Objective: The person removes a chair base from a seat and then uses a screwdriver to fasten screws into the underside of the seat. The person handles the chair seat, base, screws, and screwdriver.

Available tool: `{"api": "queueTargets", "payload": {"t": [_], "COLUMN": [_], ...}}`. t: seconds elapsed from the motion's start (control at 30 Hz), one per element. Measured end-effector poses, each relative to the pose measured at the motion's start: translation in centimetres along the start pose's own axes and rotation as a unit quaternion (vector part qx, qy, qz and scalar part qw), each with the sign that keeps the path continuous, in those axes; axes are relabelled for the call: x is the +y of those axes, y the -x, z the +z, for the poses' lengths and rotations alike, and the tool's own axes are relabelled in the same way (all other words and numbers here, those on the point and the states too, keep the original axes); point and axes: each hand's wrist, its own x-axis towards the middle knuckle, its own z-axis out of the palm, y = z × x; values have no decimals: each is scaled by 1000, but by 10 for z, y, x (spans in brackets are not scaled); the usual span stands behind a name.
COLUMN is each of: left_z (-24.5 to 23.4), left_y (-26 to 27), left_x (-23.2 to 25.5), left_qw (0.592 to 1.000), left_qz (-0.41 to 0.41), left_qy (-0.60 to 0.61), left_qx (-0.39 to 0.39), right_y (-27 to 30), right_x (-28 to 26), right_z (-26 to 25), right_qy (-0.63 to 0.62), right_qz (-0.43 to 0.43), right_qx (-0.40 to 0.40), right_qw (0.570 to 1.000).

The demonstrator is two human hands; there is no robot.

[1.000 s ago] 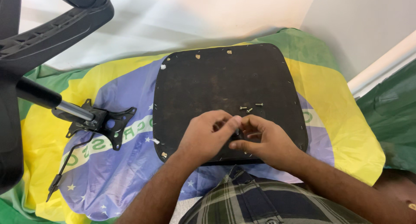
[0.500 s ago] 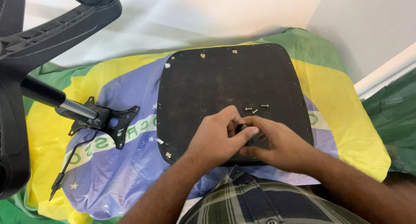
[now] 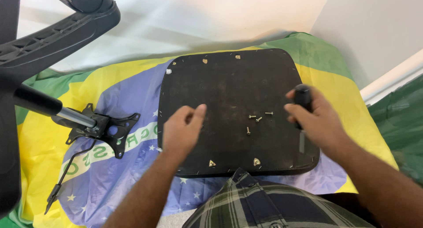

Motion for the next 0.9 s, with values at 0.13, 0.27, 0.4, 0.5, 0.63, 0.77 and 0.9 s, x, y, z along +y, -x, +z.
{"api": "queueTargets", "payload": {"t": [0.13,0.27,0.4,0.5,0.63,0.77,0.9], "left_z": [-14,-22,-18,-17,-17,-17,-11], "left_y": [-36,-60,-73,-79,-86,-87,-87], "left_x": [-67,-113,-127,-125,-126,-135,-138], "left_qw": [993,978,962,958,924,901,882], "left_qz": [-13,-125,-210,-269,-367,-371,-380], "left_qy": [-77,-153,-174,-98,82,177,258], "left_qx": [85,64,24,-21,-76,-141,-105], "right_y": [-32,-55,-77,-92,-106,-111,-119], "right_x": [37,86,128,147,160,166,168], "right_z": [-28,-41,-48,-50,-47,-45,-48], "right_qy": [79,150,173,148,144,26,-19], "right_qz": [74,169,205,209,265,337,355], "right_qx": [55,44,46,46,9,-65,-91], "right_qw": [993,973,962,966,953,939,930]}}
